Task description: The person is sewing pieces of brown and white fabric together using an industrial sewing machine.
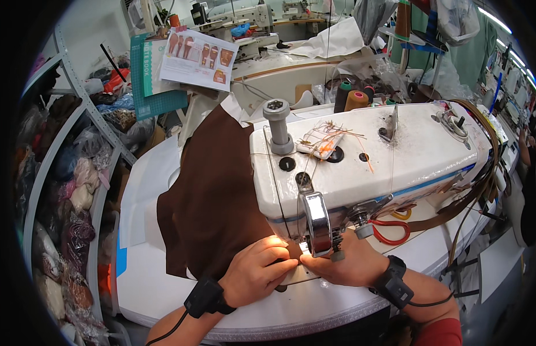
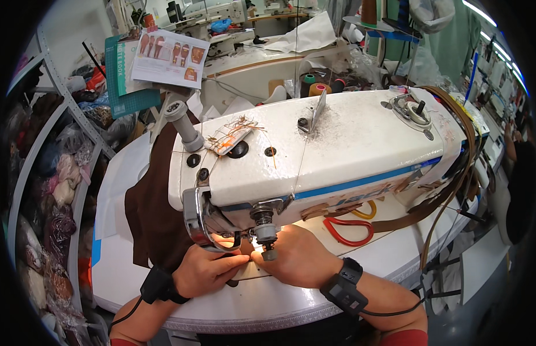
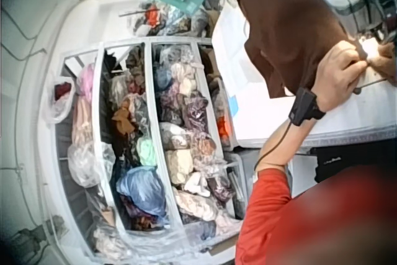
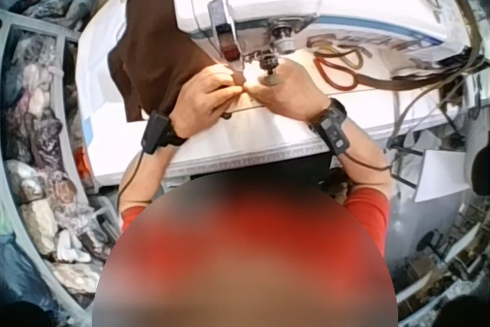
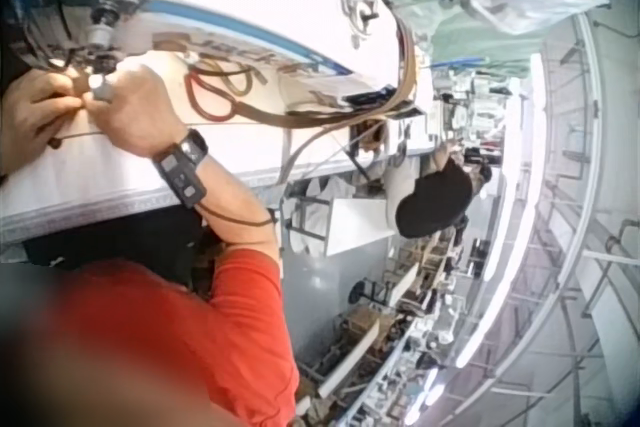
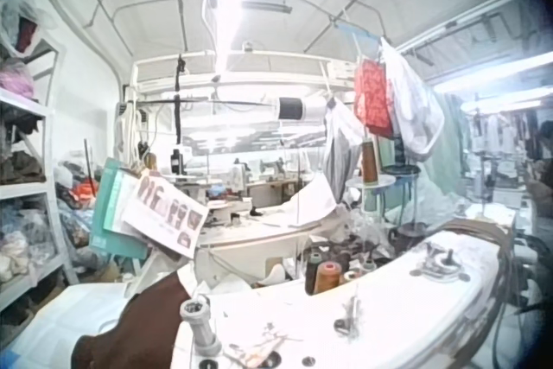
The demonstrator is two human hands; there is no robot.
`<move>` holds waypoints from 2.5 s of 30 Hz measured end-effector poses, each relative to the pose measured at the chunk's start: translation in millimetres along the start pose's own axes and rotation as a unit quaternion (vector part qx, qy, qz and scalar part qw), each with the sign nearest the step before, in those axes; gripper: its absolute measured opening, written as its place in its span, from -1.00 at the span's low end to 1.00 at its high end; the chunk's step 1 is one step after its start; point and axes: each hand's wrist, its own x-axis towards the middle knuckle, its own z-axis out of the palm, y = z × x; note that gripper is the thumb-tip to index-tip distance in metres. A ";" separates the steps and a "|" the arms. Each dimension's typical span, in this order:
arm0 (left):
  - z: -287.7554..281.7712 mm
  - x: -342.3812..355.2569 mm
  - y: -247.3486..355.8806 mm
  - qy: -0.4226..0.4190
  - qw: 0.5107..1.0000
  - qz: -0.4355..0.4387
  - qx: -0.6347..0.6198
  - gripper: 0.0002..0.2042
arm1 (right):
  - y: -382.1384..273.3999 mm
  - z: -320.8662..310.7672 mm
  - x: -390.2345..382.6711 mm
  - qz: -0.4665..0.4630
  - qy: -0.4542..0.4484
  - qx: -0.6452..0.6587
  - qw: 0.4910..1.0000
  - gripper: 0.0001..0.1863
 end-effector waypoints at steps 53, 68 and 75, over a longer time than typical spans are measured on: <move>2.6 -7.8 -18.3 -0.084 0.995 -0.017 -0.053 -0.66 | -0.5 -5.4 -6.3 -0.088 0.014 -0.088 0.992 -0.93; -14.7 13.6 -37.5 -0.072 0.988 -0.024 -0.133 -0.81 | 5.8 -3.3 -1.8 0.055 -0.004 0.063 0.997 -0.74; -12.7 16.7 -37.5 -0.077 0.988 -0.012 -0.131 -0.81 | 11.9 13.5 -21.6 0.161 -0.101 0.078 0.979 -0.62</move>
